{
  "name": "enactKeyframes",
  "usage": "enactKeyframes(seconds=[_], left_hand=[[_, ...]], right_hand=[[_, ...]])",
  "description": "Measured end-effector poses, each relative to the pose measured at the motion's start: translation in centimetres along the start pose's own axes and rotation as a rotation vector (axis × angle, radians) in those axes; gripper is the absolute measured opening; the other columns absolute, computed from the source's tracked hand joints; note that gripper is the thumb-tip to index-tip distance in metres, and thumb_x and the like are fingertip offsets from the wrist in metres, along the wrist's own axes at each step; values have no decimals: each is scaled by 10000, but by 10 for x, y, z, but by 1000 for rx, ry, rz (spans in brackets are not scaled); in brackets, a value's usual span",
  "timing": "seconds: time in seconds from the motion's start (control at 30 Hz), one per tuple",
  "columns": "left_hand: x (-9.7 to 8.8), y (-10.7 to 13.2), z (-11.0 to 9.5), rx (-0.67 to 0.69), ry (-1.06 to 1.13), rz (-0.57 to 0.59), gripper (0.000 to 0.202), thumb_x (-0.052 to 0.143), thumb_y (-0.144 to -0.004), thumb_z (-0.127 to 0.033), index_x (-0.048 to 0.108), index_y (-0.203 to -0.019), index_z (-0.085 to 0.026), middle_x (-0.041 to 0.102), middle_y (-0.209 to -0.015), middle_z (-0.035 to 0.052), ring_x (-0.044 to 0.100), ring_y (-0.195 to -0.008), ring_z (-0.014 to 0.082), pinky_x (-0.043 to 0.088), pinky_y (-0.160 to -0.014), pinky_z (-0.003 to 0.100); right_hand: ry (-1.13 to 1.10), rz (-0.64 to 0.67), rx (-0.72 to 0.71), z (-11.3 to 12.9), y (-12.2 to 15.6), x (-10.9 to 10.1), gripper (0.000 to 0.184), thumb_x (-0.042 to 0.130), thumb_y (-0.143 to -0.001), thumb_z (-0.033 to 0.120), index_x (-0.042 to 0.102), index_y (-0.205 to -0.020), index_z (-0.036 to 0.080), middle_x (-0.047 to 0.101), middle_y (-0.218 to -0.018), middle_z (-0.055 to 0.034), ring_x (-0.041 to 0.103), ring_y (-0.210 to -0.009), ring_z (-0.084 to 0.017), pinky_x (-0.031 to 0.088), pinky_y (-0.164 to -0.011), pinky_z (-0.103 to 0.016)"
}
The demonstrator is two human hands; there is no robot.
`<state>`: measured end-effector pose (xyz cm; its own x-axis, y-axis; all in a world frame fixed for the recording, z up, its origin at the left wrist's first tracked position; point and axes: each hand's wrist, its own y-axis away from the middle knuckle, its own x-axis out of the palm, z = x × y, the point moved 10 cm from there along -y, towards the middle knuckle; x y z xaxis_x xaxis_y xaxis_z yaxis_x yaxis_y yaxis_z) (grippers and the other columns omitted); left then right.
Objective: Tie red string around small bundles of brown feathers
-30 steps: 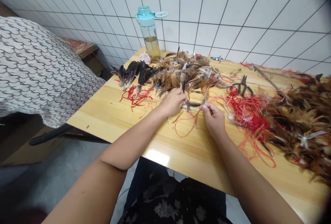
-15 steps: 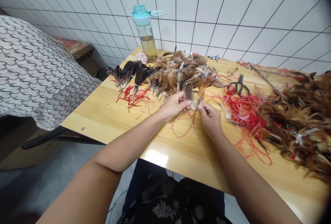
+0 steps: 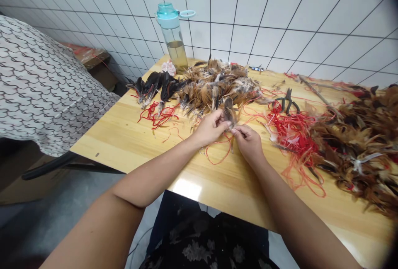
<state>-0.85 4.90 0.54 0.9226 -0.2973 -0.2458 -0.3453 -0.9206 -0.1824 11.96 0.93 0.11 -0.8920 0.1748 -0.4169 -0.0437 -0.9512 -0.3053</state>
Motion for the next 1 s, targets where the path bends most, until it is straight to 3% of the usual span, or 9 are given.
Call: enactKeyframes(seconds=[0.2,0.3,0.37,0.43,0.6,0.73,0.87,1.0], left_hand=[[2,0,-3,-7,69,13,106,595,-819,-257,539,-815,-167,556,-730,-18,509,-686,98,401,-660,222],[-21,-4,-9,3,69,-87,100,597,-821,-244,575,-889,-175,585,-790,-10,524,-704,95,411,-679,221],[-41,-7,-14,30,-61,-160,101,600,-818,-218,607,-908,-173,598,-828,3,533,-718,100,416,-692,230],[-48,-11,-19,76,-256,-136,85,599,-805,-170,644,-878,-167,602,-846,16,536,-726,110,417,-700,244],[-28,-10,-17,246,-687,49,245,548,-815,-92,706,-958,-215,610,-954,51,528,-936,183,414,-839,310],[-20,-11,-1,247,-910,65,275,530,-866,-172,686,-1078,-252,577,-996,74,480,-969,227,405,-824,348],[-25,-14,7,226,-1005,44,207,509,-875,-169,680,-984,-212,554,-1005,91,461,-968,241,394,-827,369],[-30,-15,-1,233,-923,23,154,486,-868,-136,632,-851,-181,558,-975,91,469,-944,228,389,-832,359]], right_hand=[[-3,-5,26,-2,1,0,181,560,-809,331,659,-704,221,651,-698,-24,560,-644,-164,457,-645,-297],[-42,-33,94,-8,2,-4,202,558,-816,361,660,-733,207,663,-712,-23,561,-647,-159,451,-640,-290],[-73,-56,144,-12,2,-7,225,544,-826,383,657,-752,202,662,-702,-19,557,-644,-156,442,-626,-281],[-92,-71,175,-15,3,-10,239,532,-831,399,652,-764,203,653,-685,-13,549,-641,-156,431,-612,-275],[-98,-88,197,-17,3,-12,254,533,-822,419,651,-767,201,633,-662,-7,513,-597,-150,410,-583,-278],[-109,-87,201,-16,4,-11,259,535,-818,428,648,-760,202,639,-666,-8,500,-584,-144,397,-571,-273],[-107,-95,212,-16,4,-12,260,535,-804,427,648,-744,201,603,-623,-1,453,-551,-137,360,-541,-268],[-99,-81,211,-15,5,-12,254,533,-804,419,643,-740,200,618,-638,-10,463,-559,-143,365,-551,-275]])
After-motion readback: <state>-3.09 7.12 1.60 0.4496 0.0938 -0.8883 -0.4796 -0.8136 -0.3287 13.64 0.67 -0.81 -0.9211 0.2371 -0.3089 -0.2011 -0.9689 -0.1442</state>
